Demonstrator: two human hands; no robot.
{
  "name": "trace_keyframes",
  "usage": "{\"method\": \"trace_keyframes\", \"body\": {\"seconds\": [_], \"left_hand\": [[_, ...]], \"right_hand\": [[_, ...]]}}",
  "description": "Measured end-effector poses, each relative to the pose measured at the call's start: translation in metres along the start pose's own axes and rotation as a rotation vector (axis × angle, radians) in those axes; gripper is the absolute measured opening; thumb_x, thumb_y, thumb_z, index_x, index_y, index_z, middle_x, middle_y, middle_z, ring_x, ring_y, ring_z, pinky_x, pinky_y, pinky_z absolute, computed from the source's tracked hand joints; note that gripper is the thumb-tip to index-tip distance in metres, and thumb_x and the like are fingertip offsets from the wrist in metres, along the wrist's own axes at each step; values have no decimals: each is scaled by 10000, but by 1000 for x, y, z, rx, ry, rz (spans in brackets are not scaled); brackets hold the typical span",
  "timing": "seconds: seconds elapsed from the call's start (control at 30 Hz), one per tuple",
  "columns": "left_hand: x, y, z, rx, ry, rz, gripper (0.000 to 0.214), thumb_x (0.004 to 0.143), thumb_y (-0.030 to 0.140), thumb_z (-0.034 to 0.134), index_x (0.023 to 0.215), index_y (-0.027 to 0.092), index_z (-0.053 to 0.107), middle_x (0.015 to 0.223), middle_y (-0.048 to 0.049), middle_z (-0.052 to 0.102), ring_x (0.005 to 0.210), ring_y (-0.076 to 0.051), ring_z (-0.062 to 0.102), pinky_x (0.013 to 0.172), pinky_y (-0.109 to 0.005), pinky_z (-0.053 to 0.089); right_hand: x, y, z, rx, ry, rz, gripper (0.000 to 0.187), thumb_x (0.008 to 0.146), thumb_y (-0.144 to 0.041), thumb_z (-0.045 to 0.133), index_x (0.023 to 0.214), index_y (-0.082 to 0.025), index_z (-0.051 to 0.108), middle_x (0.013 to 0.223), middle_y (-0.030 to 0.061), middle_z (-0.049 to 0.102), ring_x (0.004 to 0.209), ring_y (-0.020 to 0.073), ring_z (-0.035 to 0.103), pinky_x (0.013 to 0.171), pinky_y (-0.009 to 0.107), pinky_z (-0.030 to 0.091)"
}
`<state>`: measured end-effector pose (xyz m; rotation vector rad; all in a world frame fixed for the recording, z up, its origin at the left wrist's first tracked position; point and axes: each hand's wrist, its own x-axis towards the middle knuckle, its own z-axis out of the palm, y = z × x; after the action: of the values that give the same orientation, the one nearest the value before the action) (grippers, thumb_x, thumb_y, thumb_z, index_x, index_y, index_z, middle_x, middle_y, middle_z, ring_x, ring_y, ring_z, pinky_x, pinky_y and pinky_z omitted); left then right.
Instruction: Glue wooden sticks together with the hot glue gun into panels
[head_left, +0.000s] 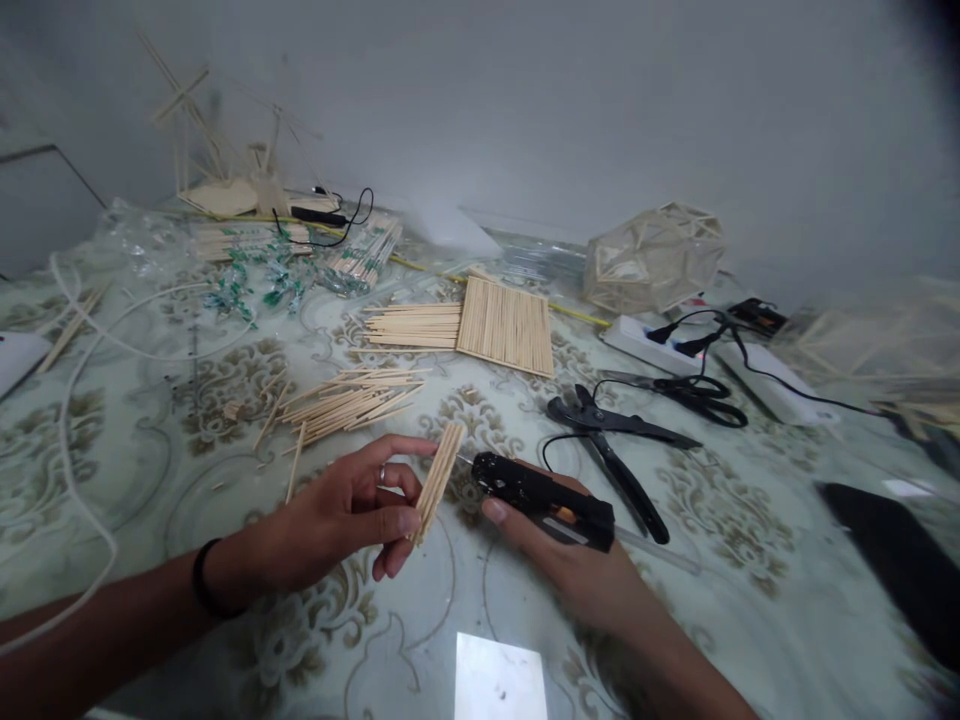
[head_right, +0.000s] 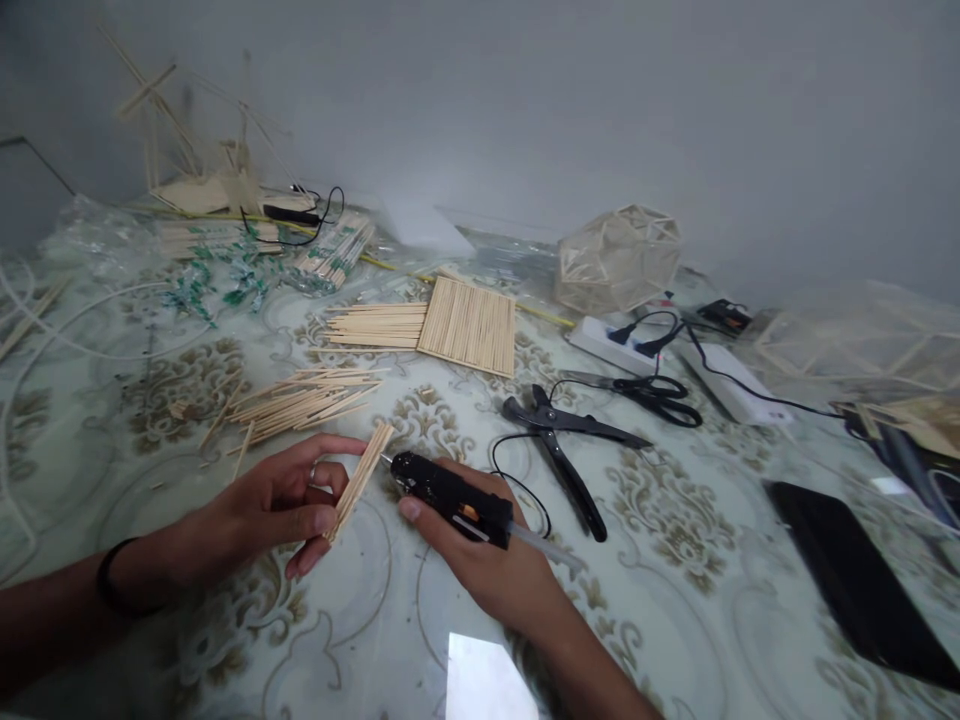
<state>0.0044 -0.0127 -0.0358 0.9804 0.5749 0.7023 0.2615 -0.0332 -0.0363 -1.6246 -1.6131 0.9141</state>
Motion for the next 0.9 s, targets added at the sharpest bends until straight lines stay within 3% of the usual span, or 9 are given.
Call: {"method": "trace_keyframes", "body": {"seconds": [0.1,0.23,0.43,0.57,0.8,0.9], "left_hand": [[0,-1,-1,10,6,-10,459,948,249,718,1370,278,540,865,43,571,571,-73,619,516,-194,467],[-1,1,0,12,13,-23,475,947,240,720,1385,283,539,864,45,566,564,-66,620,510,-187,456],[-1,1,1,7,-3,-26,462,952,222,712,1379,293,549,868,47,562,571,-62,627,511,-178,455],[-2,1,1,-4,-14,-18,453,953,210,708,1367,316,558,864,54,564,572,-56,624,519,-173,456],[-2,3,2,29,5,-41,456,946,238,716,1369,294,555,852,48,576,570,-72,628,517,-188,460],[-3,1,2,41,-6,-49,440,946,241,714,1354,294,559,870,42,587,573,-72,627,523,-192,464]], "right_hand": [[-1,9,1,5,31,53,433,779,-564,817,1113,-290,786,1151,104,771,1039,340,741,958,565,600],[0,2,2,29,46,123,473,738,-597,824,1079,-269,803,1145,110,775,1037,346,737,984,582,575],[-1,-17,6,83,95,221,411,725,-570,803,983,-250,804,943,66,790,899,300,749,835,436,622],[-3,-15,8,60,143,259,462,743,-601,780,1043,-250,778,937,73,770,877,292,737,788,430,615],[5,-3,0,49,8,268,504,729,-650,781,995,-223,771,901,77,753,814,274,712,706,397,584],[10,-4,-2,6,11,192,457,785,-653,735,950,-227,749,874,62,741,792,260,698,671,365,556]]}}
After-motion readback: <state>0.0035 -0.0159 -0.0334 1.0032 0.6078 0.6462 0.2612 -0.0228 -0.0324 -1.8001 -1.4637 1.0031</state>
